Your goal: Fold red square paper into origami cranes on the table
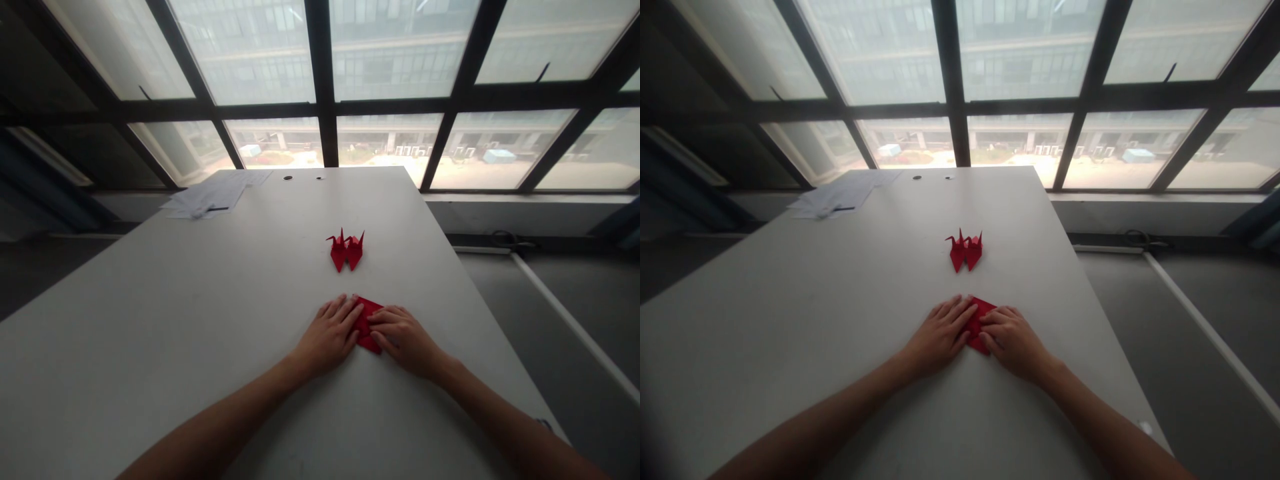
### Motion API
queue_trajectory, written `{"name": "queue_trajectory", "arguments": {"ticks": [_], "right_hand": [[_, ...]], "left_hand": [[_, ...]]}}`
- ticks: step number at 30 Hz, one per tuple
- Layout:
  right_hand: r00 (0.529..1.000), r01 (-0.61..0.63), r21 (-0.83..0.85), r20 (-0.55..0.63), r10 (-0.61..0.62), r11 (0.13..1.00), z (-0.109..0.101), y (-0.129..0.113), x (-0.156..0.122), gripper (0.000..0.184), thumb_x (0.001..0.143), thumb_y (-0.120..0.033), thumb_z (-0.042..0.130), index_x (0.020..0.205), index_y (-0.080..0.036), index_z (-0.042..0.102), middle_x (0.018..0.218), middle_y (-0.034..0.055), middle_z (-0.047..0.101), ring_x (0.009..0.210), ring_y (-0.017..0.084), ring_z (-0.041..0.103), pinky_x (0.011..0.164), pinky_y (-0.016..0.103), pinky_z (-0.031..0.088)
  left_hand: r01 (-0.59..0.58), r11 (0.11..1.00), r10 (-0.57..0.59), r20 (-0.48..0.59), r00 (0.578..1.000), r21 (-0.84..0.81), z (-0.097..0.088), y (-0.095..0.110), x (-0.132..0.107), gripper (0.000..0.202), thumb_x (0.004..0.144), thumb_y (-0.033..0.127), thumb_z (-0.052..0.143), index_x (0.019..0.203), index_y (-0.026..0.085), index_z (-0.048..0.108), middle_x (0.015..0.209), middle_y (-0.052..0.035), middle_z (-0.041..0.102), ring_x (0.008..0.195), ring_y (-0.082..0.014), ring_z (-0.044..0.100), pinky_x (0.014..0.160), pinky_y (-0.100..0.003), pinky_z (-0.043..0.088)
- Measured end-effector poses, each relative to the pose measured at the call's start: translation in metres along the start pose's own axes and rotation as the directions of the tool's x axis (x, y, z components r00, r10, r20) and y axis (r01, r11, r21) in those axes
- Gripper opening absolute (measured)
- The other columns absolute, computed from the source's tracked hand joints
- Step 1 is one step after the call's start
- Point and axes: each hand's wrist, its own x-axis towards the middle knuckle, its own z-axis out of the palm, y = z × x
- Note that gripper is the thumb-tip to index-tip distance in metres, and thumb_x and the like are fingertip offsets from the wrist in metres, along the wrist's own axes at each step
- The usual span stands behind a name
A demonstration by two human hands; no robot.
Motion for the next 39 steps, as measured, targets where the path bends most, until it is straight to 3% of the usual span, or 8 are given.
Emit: {"name": "queue_trajectory", "arguments": {"ticks": [7, 13, 19, 24, 26, 30, 35, 39], "right_hand": [[0.980, 0.045, -0.039, 0.197, -0.037, 0.998, -0.012, -0.002, -0.004, 0.025, 0.094, -0.023, 0.058, 0.114, -0.030, 0.070, 0.127, 0.0035, 0.068, 0.121, 0.023, 0.060, 0.116, 0.054, 0.025], [0.993, 0.023, -0.059, 0.117, -0.016, 0.998, -0.011, -0.010, -0.004, 0.026, 0.097, -0.030, 0.055, 0.120, -0.027, 0.067, 0.124, 0.0060, 0.069, 0.121, 0.022, 0.059, 0.107, 0.044, 0.039], [0.984, 0.060, -0.150, 0.173, -0.033, 0.987, -0.012, -0.014, -0.005, 0.016, 0.092, -0.032, 0.063, 0.105, -0.029, 0.073, 0.123, 0.0067, 0.065, 0.118, 0.025, 0.056, 0.110, 0.052, 0.033], [0.978, 0.018, -0.115, 0.209, 0.007, 0.993, -0.014, -0.014, -0.004, 0.020, 0.095, -0.032, 0.059, 0.110, -0.031, 0.072, 0.125, 0.0059, 0.063, 0.119, 0.024, 0.055, 0.112, 0.053, 0.030], [0.978, 0.020, -0.117, 0.210, 0.005, 0.993, -0.014, -0.013, -0.003, 0.019, 0.094, -0.032, 0.060, 0.109, -0.031, 0.072, 0.125, 0.0058, 0.063, 0.119, 0.024, 0.055, 0.112, 0.053, 0.030], [0.979, 0.023, -0.115, 0.205, 0.001, 0.993, -0.013, -0.012, -0.003, 0.018, 0.094, -0.032, 0.061, 0.107, -0.033, 0.073, 0.123, 0.0050, 0.064, 0.118, 0.024, 0.056, 0.112, 0.052, 0.031], [0.974, 0.024, -0.116, 0.226, 0.003, 0.993, -0.014, -0.012, -0.003, 0.022, 0.095, -0.032, 0.058, 0.113, -0.031, 0.071, 0.126, 0.0066, 0.063, 0.119, 0.025, 0.055, 0.111, 0.054, 0.031], [0.977, 0.029, -0.119, 0.212, -0.003, 0.992, -0.014, -0.012, -0.003, 0.021, 0.095, -0.032, 0.059, 0.111, -0.032, 0.072, 0.123, 0.0060, 0.064, 0.118, 0.024, 0.056, 0.110, 0.053, 0.033]], "left_hand": [[0.000, 1.000, 0.000, 0.026, 1.000, -0.029, -0.005, -0.004, 0.002, 0.060, 0.097, 0.040, 0.048, 0.152, 0.027, 0.031, 0.158, -0.0053, 0.035, 0.145, -0.0274, 0.031, 0.117, -0.047, 0.024], [0.006, 1.000, -0.005, 0.050, 0.999, -0.016, -0.003, -0.008, 0.001, 0.062, 0.097, 0.041, 0.047, 0.154, 0.030, 0.027, 0.160, -0.0027, 0.029, 0.148, -0.0280, 0.024, 0.118, -0.048, 0.022], [0.044, 0.998, -0.042, 0.032, 0.999, -0.054, 0.000, -0.011, 0.003, 0.073, 0.093, 0.046, 0.053, 0.156, 0.024, 0.023, 0.160, -0.0071, 0.031, 0.148, -0.0282, 0.023, 0.117, -0.048, 0.025], [0.170, 0.981, -0.181, -0.121, 0.976, -0.092, -0.002, -0.012, 0.008, 0.057, 0.097, 0.032, 0.046, 0.150, 0.016, 0.036, 0.155, -0.0124, 0.039, 0.146, -0.0265, 0.029, 0.116, -0.045, 0.030], [0.088, 0.993, -0.097, -0.120, 0.988, -0.075, -0.005, -0.010, 0.008, 0.052, 0.099, 0.028, 0.042, 0.150, 0.021, 0.037, 0.155, -0.0092, 0.040, 0.147, -0.0247, 0.028, 0.117, -0.045, 0.028], [-0.086, 0.996, 0.087, 0.028, 0.996, -0.039, -0.003, -0.008, 0.006, 0.054, 0.100, 0.045, 0.043, 0.152, 0.031, 0.033, 0.156, -0.0037, 0.038, 0.149, -0.0254, 0.023, 0.120, -0.051, 0.019], [0.196, 0.980, -0.196, -0.046, 0.980, 0.014, 0.006, -0.018, 0.007, 0.054, 0.103, 0.043, 0.034, 0.150, 0.019, 0.037, 0.156, -0.0108, 0.037, 0.148, -0.0304, 0.023, 0.118, -0.055, 0.022], [0.089, 0.996, -0.090, -0.057, 0.994, -0.018, 0.003, -0.014, 0.007, 0.053, 0.103, 0.040, 0.034, 0.153, 0.020, 0.032, 0.158, -0.0106, 0.033, 0.150, -0.0249, 0.021, 0.119, -0.050, 0.023]]}}
